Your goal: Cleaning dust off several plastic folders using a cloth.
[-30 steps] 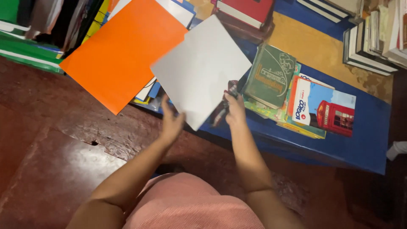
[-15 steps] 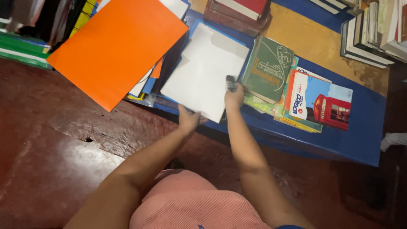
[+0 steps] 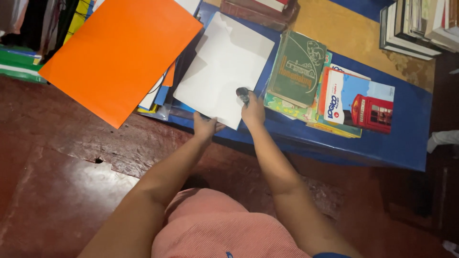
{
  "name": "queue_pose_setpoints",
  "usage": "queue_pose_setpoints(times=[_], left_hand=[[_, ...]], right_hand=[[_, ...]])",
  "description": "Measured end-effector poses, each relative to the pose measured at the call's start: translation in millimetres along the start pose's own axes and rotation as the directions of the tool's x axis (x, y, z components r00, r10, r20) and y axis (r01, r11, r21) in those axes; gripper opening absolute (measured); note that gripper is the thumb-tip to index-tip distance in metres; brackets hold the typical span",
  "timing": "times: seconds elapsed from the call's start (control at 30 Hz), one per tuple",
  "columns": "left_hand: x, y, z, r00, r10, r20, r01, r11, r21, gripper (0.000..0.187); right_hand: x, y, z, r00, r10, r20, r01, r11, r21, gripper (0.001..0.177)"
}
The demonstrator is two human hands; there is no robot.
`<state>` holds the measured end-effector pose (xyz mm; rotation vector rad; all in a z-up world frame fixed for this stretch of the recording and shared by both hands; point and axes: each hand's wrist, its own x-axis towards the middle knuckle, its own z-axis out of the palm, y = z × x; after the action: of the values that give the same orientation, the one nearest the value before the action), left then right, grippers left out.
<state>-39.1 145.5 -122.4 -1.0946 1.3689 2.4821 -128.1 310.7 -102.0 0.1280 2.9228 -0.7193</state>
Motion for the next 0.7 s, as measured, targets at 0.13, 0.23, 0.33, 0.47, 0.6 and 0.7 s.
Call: queue_pose_setpoints(times=[0.13,0.23,0.33,0.47,0.6,0.7], left_hand=[[5.3,-20.1,15.0,0.998,-0.060,0.007,0.060,0.997,-0.046,0.073],[-2.9,-21.8,17.6,0.998,-0.044,-0.034,0.042,0.997,-0.060,0.065],[12.4,-27.8,5.4,0.999,-0.021,-0.035,0.020,1.000,-0.019,0.070],[16.0,-27.2,-2.1,0.999,-0.021,-0.033,0.021,1.000,0.021,0.074],[19.4,-24.0,-5.0,1.000,-0.019,-0.019,0.020,0.998,0.056,0.075],[6.6,-9.0,-3.8,0.999,-0.044,0.008,0.043,0.996,0.081,0.067]], right_hand=[[-5.5,-10.6,-6.8,1.000,0.029,-0.009,-0.029,0.999,0.019,0.053],[-9.6,-10.5,-10.1,0.999,0.045,0.009,-0.045,0.999,0.026,0.050],[-12.3,-11.5,-9.4,1.000,0.024,0.020,-0.024,1.000,0.001,0.046],[-8.2,-5.2,2.2,1.000,0.025,0.018,-0.026,0.999,0.039,0.046],[-7.2,-3.7,5.0,0.999,0.034,0.030,-0.035,0.999,0.031,0.048],[-9.9,-6.2,2.1,1.000,0.027,0.017,-0.026,1.000,-0.011,0.047]])
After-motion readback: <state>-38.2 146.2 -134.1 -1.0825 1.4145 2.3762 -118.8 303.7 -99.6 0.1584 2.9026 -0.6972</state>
